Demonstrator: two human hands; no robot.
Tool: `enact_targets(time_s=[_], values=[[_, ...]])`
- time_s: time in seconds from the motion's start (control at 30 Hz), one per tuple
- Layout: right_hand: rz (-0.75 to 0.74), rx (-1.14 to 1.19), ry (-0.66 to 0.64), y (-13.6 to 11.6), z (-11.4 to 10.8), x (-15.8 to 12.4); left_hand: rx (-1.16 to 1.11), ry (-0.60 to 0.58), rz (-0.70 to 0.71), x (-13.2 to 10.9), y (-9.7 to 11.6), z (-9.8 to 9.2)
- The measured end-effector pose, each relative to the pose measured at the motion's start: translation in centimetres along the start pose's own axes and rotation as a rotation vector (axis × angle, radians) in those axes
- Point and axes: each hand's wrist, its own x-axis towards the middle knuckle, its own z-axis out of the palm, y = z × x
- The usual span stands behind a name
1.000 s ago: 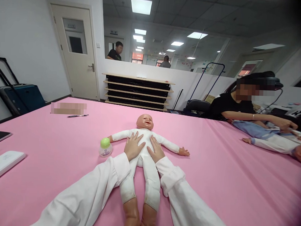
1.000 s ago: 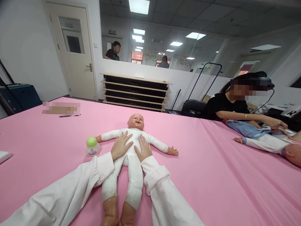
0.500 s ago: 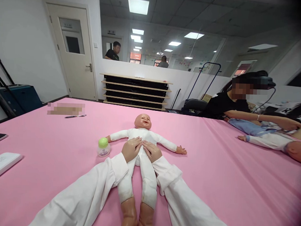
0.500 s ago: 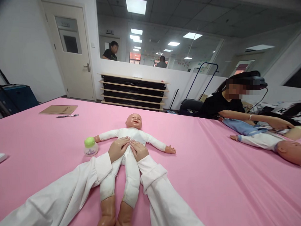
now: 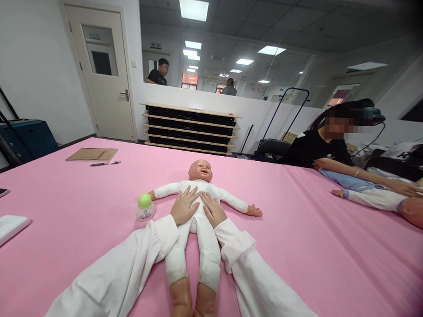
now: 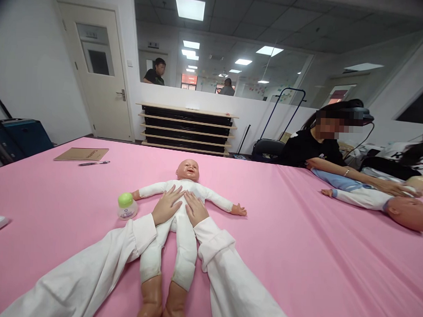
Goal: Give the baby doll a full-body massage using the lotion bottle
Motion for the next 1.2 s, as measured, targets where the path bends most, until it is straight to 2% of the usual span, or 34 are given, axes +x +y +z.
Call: enact_targets(time_s=[0.17,0.27,0.4,0.5,0.67,0.77,0.93,1.07,1.2], values=[[0.086,-0.009,0.018,0.8,0.9,-0.4,-0.010,0.107,-0.210,0.0,0.1,0.1],[0.182,-0.010,0.127,0.4,1.5,-0.7,-0.008,0.191,-0.253,-0.4,0.2,0.1],[0.212,0.003,0.326,-1.0,1.3,-1.3,0.005,0.300,-0.247,-1.2,0.4,0.1],[0.110,0.030,0.349,-1.9,0.4,-1.4,0.004,0.329,-0.152,-1.6,0.6,0.4],[-0.109,0.102,0.231,-2.2,-0.4,-0.8,-0.025,0.278,0.042,-1.6,1.0,0.7],[-0.161,0.133,0.166,-1.9,-0.3,-0.5,-0.042,0.230,0.099,-1.3,0.8,0.7],[-0.097,0.091,0.038,-1.5,-0.3,-0.3,-0.041,0.130,0.103,-0.9,0.4,0.5],[-0.004,0.046,-0.074,-1.6,-0.9,-0.2,-0.021,0.014,0.017,-0.5,0.2,0.1],[0.098,0.039,-0.115,-1.8,-1.2,-0.1,-0.040,0.027,-0.091,-0.3,-0.2,0.2]])
